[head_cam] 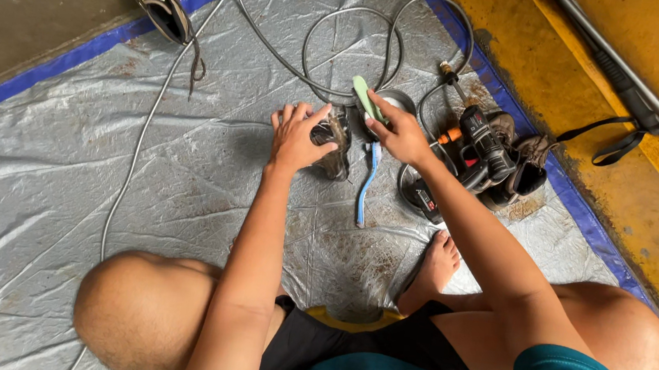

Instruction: The person scrubs a dirty hiking shoe with a green brush, focusing on the laces and upper fabric. They repeatedly dip the brush into a small container of soapy water to continue cleaning the shoe's surface.

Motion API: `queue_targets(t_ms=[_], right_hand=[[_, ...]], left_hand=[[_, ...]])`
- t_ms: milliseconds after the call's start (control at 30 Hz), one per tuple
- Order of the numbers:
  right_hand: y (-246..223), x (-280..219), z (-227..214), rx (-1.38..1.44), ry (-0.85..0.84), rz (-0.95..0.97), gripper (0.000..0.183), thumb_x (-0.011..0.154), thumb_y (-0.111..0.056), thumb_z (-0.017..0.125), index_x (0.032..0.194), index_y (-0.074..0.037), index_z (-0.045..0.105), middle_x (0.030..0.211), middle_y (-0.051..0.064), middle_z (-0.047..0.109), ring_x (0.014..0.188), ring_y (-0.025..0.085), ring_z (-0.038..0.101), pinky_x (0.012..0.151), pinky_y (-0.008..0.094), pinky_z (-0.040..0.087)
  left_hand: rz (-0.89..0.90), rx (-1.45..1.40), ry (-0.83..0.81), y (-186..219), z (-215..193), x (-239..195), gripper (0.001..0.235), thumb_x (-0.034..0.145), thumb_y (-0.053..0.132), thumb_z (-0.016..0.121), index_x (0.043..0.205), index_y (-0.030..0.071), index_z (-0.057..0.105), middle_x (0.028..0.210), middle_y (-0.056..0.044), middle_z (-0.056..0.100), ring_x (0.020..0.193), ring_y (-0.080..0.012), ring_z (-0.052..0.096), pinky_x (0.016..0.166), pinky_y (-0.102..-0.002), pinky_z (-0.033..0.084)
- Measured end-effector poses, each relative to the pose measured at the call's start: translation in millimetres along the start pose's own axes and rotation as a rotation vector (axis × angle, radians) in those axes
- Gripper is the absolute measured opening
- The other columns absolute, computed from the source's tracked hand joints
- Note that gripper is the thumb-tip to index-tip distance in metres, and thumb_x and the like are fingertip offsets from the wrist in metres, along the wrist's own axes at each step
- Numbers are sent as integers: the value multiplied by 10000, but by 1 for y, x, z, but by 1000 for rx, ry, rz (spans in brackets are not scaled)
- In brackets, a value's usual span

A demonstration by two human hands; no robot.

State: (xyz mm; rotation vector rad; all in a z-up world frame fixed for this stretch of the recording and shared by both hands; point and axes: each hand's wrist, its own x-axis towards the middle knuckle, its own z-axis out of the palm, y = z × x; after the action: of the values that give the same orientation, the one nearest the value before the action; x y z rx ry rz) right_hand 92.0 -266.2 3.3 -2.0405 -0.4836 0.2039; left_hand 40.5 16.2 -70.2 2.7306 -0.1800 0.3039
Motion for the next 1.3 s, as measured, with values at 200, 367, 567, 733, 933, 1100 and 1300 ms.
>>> queue_targets(t_ms=[200, 367, 567, 733, 933, 1100, 1300], right_hand=[[-31, -9, -1, -230, -51, -112, 500, 1053, -253, 788, 1529, -124, 699, 1023, 251, 765, 825, 423, 784, 726, 514, 623], [-56, -26, 15, -490, -148, -288, 531, 1124, -241, 641, 1631, -105, 568, 1016, 253, 756, 741, 350, 778, 654, 450, 642], [-50, -25, 26, -500, -227, -408, 648, 1126, -233, 569, 1712, -47, 365, 1110, 317, 661, 760, 515, 744, 655, 626, 636], [-31, -15, 28, -624, -159, -244, 712, 1137, -395, 526, 1769, -198, 264, 1152, 238, 618, 815, 592, 720, 747, 708, 622], [-40, -28, 26, -593, -271, -402, 659, 1074, -198, 561, 1709, -164, 391, 1117, 273, 687, 764, 573, 751, 723, 692, 652], [-60, -54, 33, -649, -345, -454, 675, 1036, -133, 540, 1697, -226, 438, 1129, 275, 634, 773, 593, 746, 769, 698, 662], [-23, -33, 50, -579, -246, -424, 705, 1026, -228, 531, 1715, -282, 392, 1108, 222, 615, 710, 570, 734, 668, 687, 646]], left_hand=[[-151, -142, 52, 35, -35, -7, 975, 646, 748, 911, 1454, 238, 715, 1074, -59, 607, 1056, -340, 664, 967, -545, 501], [-185, -233, 94, 36, -20, -9, 999, 600, 782, 926, 1448, 313, 684, 1068, -26, 560, 1060, -333, 666, 915, -497, 589], [-251, -241, -74, 25, -7, -3, 1050, 619, 734, 924, 1542, 348, 605, 1222, -23, 619, 1209, -333, 658, 1009, -520, 612], [-256, -273, -155, 39, -37, -4, 1074, 686, 677, 890, 1607, 231, 561, 1304, -91, 649, 1264, -401, 657, 1041, -573, 588], [-278, -481, -248, 31, -38, -8, 1219, 671, 568, 972, 1691, 196, 417, 1407, -182, 677, 1385, -454, 626, 1172, -581, 542], [-375, -668, -376, 33, -52, -11, 1346, 607, 368, 1041, 1738, 360, 313, 1633, -185, 579, 1515, -398, 533, 1277, -500, 466], [-405, -699, -377, 36, -59, -8, 1330, 601, 364, 1042, 1728, 334, 337, 1604, -168, 612, 1514, -378, 538, 1297, -500, 448]])
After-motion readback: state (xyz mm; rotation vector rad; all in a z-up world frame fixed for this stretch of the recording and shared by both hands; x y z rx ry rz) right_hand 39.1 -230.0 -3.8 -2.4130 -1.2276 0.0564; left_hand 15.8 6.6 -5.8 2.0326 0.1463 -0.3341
